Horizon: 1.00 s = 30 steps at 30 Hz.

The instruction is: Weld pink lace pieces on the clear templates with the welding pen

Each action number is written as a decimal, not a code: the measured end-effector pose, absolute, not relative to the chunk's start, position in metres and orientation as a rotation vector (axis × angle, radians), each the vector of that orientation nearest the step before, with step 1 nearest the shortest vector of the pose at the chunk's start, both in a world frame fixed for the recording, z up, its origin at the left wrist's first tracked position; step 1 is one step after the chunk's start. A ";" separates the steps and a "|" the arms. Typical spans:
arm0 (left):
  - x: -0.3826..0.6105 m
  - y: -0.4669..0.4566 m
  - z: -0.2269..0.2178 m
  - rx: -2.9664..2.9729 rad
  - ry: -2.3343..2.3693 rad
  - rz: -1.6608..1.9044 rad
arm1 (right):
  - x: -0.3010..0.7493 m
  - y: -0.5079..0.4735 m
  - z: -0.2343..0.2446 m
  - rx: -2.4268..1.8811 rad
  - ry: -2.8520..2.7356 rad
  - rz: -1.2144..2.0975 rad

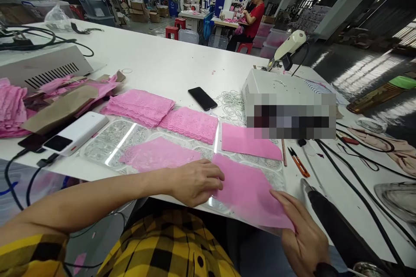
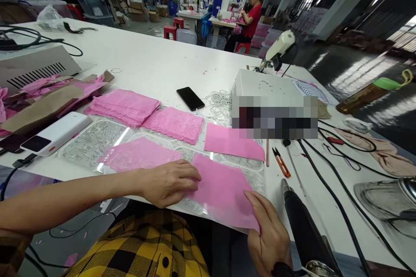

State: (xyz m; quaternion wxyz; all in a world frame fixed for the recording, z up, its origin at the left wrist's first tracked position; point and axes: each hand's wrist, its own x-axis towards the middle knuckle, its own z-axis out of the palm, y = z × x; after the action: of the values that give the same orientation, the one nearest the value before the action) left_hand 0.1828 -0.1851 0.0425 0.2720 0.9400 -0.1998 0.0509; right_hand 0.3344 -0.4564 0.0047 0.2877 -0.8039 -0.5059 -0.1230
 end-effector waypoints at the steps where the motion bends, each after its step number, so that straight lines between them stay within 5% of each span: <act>1: 0.184 -0.189 0.044 2.479 -0.453 0.156 | 0.332 -0.444 0.011 -2.115 -1.368 -0.336; 12: 0.185 -0.177 0.050 0.964 0.399 0.121 | 0.298 -0.280 0.043 -1.802 -1.649 -0.073; 19: 0.131 -0.134 0.040 0.929 0.623 0.280 | 0.281 -0.252 0.049 -1.684 -1.586 0.194; 30: 0.081 -0.112 0.034 0.967 0.760 0.303 | 0.282 -0.323 0.018 -1.824 -1.791 0.083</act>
State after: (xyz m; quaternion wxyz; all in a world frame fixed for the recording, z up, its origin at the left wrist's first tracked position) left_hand 0.0811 -0.1123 0.0345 0.8062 0.4518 0.3550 0.1414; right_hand 0.2820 -0.3232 0.0180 0.2878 -0.6828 -0.6708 0.0312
